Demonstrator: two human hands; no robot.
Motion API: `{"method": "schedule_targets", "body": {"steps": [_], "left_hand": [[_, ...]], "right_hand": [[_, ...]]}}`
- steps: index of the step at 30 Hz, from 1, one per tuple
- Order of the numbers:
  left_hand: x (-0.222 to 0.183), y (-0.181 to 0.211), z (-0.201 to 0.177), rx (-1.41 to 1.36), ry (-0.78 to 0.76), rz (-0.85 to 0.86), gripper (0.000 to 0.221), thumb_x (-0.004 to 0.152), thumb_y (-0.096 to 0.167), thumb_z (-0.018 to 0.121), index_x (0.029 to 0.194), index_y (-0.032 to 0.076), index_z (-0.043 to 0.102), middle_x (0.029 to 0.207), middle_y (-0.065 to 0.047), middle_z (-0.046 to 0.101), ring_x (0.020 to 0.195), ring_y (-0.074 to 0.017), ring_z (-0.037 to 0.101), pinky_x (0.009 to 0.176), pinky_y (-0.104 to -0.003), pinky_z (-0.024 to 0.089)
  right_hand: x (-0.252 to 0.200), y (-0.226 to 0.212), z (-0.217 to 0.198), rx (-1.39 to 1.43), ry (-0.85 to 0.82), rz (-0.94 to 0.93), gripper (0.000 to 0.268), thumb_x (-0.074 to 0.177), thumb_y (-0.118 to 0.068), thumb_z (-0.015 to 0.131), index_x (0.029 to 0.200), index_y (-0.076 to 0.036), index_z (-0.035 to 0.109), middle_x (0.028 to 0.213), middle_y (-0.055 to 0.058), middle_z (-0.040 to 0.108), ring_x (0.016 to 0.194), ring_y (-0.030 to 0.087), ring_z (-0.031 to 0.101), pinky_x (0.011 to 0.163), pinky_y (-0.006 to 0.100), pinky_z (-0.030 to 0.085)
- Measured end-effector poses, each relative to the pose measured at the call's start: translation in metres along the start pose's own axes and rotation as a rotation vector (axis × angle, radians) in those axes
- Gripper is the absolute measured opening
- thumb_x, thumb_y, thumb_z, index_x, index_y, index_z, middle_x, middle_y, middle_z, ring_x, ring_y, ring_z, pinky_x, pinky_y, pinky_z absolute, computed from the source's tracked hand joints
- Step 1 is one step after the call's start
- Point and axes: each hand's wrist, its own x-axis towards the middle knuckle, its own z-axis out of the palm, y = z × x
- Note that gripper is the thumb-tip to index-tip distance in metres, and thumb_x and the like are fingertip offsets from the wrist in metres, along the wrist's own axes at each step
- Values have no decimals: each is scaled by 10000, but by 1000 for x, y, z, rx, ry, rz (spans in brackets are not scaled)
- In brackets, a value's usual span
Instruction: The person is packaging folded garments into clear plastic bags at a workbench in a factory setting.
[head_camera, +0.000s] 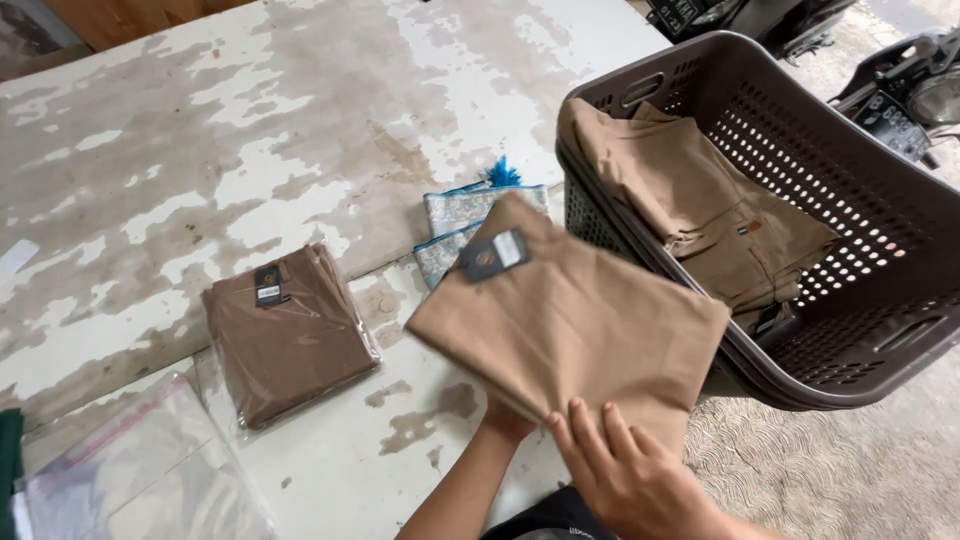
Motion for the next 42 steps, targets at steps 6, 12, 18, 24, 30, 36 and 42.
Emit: {"method": "schedule_targets", "body": {"steps": [6,12,18,24,30,36,42], "left_hand": [[-60,21,-48,-31,68,126,644,944,621,336,1292,153,609,1301,-203,642,1154,-386,620,973,-565,494],[-137,49,-105,-67,173,297,593,923,545,386,1278,133,623,1256,-215,656,1112,-394,637,933,-559,510],[-216,67,-176,-99,275,467,545,902,468,435,1263,112,636,1211,-228,670,1069,-402,654,892,-552,526],[-280,66,-286,-95,340,588,502,881,392,485,1249,92,649,1166,-240,683,1027,-410,671,852,-546,542],[-318,91,-240,-92,405,639,464,860,315,534,1234,72,662,1121,-252,697,984,-418,687,812,-539,558],[-360,91,-236,-76,459,668,433,839,238,583,1220,52,675,1076,-265,710,942,-426,704,772,-533,574],[-374,93,-250,-46,496,677,412,818,161,632,1205,31,688,1031,-277,724,899,-434,721,731,-526,589]], "right_hand": [[-8,-105,47,383,-27,-304,364,1020,-120,469,1359,-39,573,1271,207,610,942,367,630,648,386,549],[7,-136,71,1315,215,317,637,869,-523,650,1335,-90,635,1458,178,534,1419,379,441,1186,566,324],[30,-192,101,2171,-399,1595,571,889,-248,595,1384,30,533,1269,239,652,1076,376,629,909,506,528],[40,-218,139,2248,-241,1326,354,934,-168,652,1238,12,627,1082,203,726,883,305,685,769,417,573],[59,-223,124,2142,-276,1203,332,952,-151,654,1231,30,650,1029,163,719,854,280,672,730,380,569],[70,-231,115,2096,-330,1192,297,969,-168,643,1197,22,633,1036,179,702,872,311,668,740,412,581],[70,-232,124,2041,-299,1126,308,965,-170,647,1191,39,644,1050,180,714,886,304,681,740,409,586]]}}
